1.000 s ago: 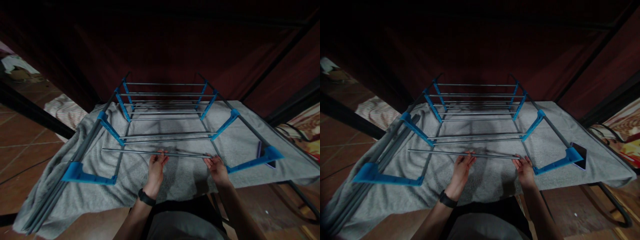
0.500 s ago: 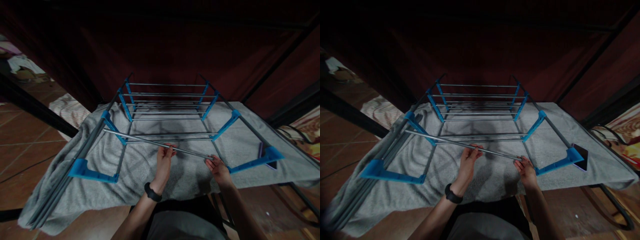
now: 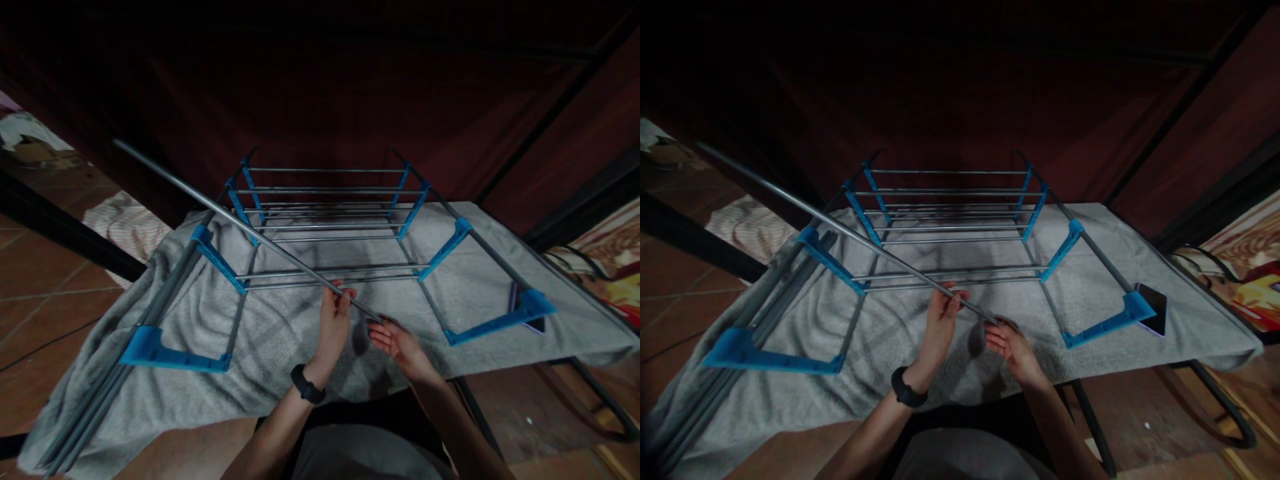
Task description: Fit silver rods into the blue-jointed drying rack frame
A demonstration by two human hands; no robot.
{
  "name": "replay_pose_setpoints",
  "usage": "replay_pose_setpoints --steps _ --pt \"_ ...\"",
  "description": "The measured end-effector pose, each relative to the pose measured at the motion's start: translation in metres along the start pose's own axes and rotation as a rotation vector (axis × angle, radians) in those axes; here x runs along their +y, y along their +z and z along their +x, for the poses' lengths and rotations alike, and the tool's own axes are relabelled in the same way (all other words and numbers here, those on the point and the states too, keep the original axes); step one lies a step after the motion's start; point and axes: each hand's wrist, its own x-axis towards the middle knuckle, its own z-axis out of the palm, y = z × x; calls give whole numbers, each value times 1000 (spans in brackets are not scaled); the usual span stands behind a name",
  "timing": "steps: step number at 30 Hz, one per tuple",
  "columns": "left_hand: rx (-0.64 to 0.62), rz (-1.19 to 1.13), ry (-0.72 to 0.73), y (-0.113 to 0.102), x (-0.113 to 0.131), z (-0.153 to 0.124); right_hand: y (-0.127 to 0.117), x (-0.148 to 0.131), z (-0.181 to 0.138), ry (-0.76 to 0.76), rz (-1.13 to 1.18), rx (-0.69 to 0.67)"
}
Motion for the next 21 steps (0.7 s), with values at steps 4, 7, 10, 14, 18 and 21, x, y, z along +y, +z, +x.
replay_pose_setpoints --steps 4,7,10,14,18,21 --pt "1 57 -10 -2 -9 1 22 10 -10 35 -70 -157" --pt "-18 108 6 -7 -12 0 30 10 -14 56 -166 -241" --pt "-29 180 73 -15 -8 -1 33 -1 -17 81 -296 -239" --pt "-20 317 176 -31 0 1 34 -28 -19 -16 -326 -175" --pt "4 394 224 -46 3 5 37 -56 -22 -124 -281 -126" --pt "43 461 257 -58 0 5 39 -70 -24 -165 -248 -76"
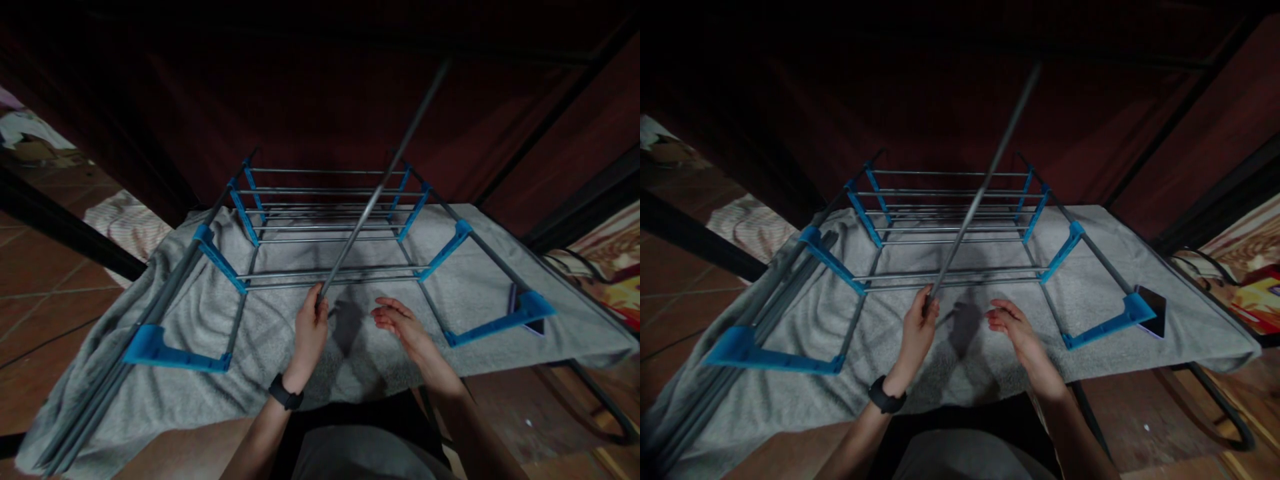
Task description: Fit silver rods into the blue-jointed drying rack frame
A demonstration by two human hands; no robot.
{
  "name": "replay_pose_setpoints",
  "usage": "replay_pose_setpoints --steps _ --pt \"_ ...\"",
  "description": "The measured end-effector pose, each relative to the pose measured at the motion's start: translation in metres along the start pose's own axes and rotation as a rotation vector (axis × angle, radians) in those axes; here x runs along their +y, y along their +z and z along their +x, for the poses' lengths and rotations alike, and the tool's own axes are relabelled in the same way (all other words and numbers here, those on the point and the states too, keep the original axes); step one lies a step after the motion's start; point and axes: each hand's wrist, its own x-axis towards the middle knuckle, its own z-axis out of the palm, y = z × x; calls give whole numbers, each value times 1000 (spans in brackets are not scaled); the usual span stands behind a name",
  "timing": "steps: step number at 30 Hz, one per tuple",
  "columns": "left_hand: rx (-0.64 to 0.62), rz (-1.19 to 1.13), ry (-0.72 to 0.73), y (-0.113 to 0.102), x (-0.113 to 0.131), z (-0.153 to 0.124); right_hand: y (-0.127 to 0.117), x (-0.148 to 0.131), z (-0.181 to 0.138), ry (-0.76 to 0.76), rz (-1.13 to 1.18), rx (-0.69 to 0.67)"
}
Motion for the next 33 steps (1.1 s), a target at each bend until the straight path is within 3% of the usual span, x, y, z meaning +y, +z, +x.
replay_pose_setpoints --steps 7,16,23,33 --pt "26 212 -24 -27 -26 -6 -3 -11 6 -66 80 86" --pt "5 490 109 -64 -57 -12 1 -26 21 -172 142 139" --pt "13 614 180 -75 -67 -9 0 -42 39 -255 268 143" --pt "-12 666 215 -83 -76 -5 -10 -48 60 -259 345 132"
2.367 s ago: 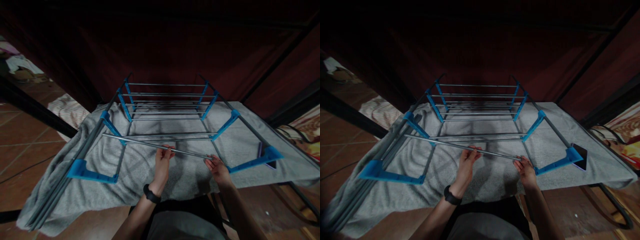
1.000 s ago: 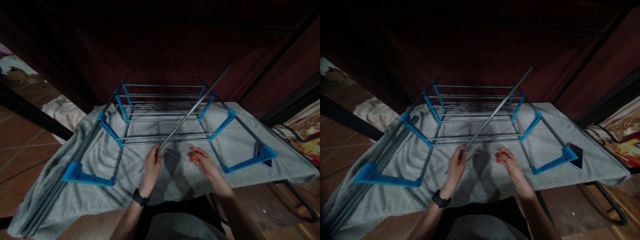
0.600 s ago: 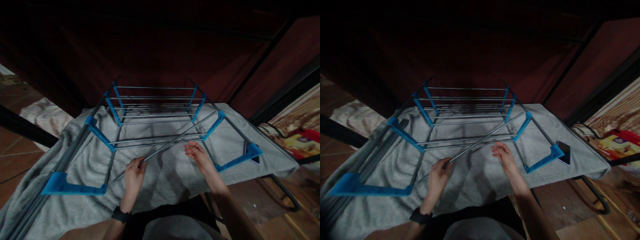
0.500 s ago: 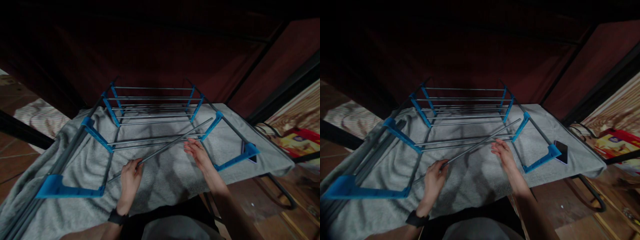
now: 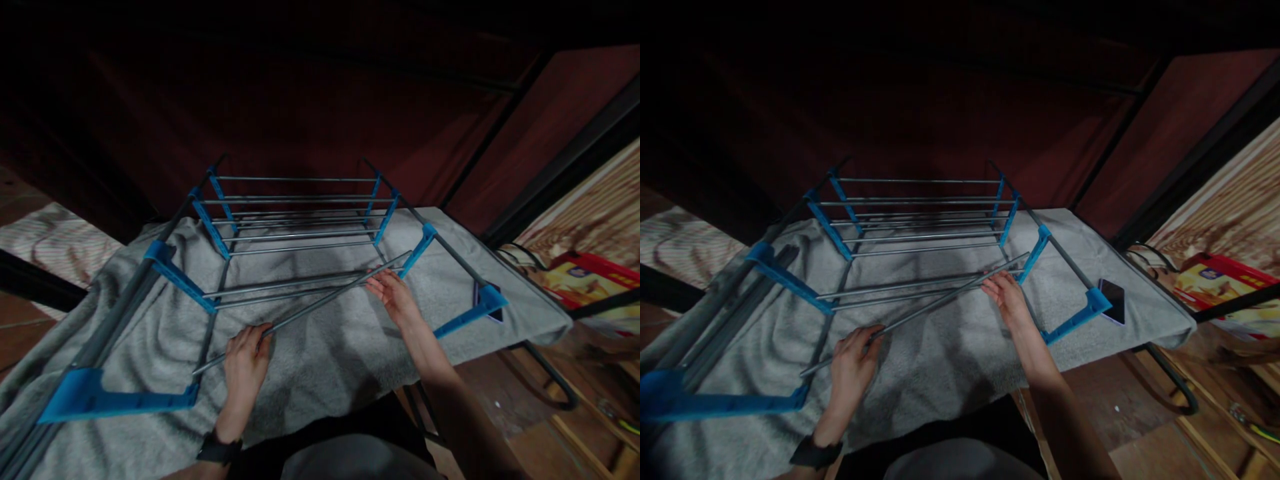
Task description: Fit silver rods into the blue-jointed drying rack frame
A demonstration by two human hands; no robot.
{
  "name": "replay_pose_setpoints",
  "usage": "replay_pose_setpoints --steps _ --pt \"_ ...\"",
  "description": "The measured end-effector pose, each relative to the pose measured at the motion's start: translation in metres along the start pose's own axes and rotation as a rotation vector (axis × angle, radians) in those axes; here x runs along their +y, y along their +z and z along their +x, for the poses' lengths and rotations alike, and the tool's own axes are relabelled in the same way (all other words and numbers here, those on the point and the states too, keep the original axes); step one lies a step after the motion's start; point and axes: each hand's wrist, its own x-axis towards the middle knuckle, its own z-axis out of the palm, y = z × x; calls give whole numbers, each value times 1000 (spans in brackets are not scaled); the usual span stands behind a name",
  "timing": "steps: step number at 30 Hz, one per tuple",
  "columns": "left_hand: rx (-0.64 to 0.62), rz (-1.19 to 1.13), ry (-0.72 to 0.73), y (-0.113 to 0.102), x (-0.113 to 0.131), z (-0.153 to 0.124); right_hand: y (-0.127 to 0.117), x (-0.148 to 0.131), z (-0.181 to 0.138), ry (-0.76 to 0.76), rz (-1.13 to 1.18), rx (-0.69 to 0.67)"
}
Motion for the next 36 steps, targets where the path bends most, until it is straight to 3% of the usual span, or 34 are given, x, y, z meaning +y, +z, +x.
replay_pose_setpoints --steps 17,27,31,36 --pt "45 101 -40 -22 -16 -1 -32 15 3 -3 -33 69" --pt "144 180 -233 -30 -24 -5 -61 19 2 37 33 142" --pt "223 7 -378 -28 -33 -2 -74 21 4 73 29 189" --pt "316 -452 -599 -17 -40 5 -87 27 5 100 37 209"
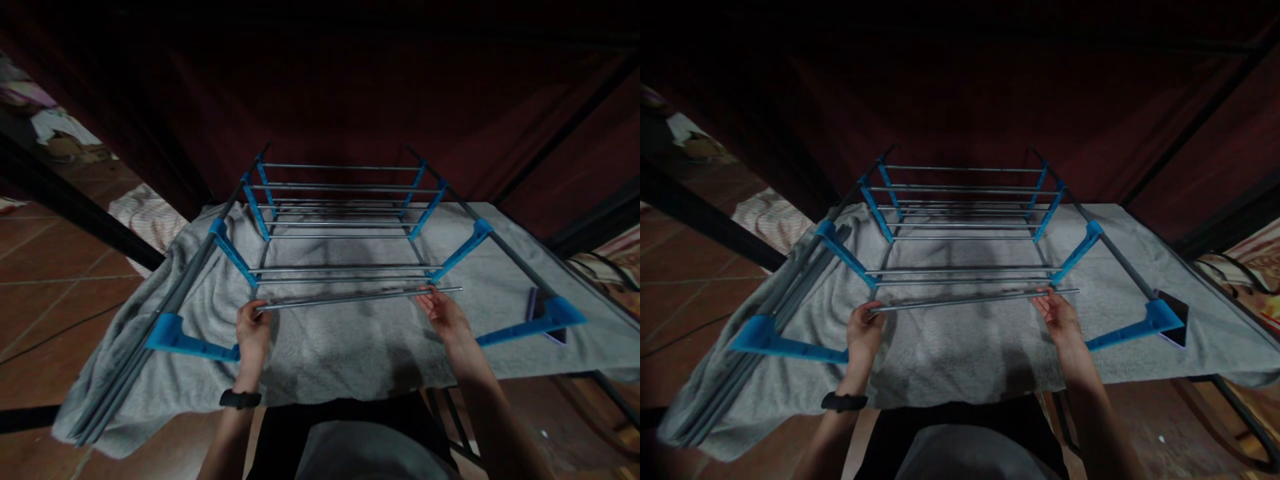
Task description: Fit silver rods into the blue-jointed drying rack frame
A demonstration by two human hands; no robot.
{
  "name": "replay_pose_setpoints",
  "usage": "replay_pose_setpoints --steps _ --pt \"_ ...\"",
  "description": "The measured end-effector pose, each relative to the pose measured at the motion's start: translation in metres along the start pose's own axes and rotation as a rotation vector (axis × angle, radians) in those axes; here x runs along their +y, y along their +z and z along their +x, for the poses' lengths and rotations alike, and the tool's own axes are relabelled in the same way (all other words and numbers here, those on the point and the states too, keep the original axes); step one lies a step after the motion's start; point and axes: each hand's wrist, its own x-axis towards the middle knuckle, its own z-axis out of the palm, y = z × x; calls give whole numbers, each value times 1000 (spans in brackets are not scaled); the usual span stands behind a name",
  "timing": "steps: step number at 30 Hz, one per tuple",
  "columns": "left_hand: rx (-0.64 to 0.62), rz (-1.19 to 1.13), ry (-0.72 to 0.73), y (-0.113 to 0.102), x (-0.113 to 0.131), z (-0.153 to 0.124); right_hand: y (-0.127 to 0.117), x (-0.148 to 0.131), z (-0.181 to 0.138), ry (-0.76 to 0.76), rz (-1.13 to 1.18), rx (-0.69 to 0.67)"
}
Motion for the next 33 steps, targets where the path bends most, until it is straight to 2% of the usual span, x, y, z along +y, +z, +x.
replay_pose_setpoints --steps 3,11,20,28,33 --pt "7 -303 -158 7 -3 -1 -5 4 3 31 24 36" --pt "59 -775 -355 5 -6 -6 -11 13 14 111 42 85" --pt "60 -834 -503 6 -8 -5 -17 24 17 73 29 84" --pt "99 -840 -565 6 -2 -7 -15 24 18 25 32 98" --pt "89 -842 -588 7 -2 -8 -24 31 22 1 48 88"
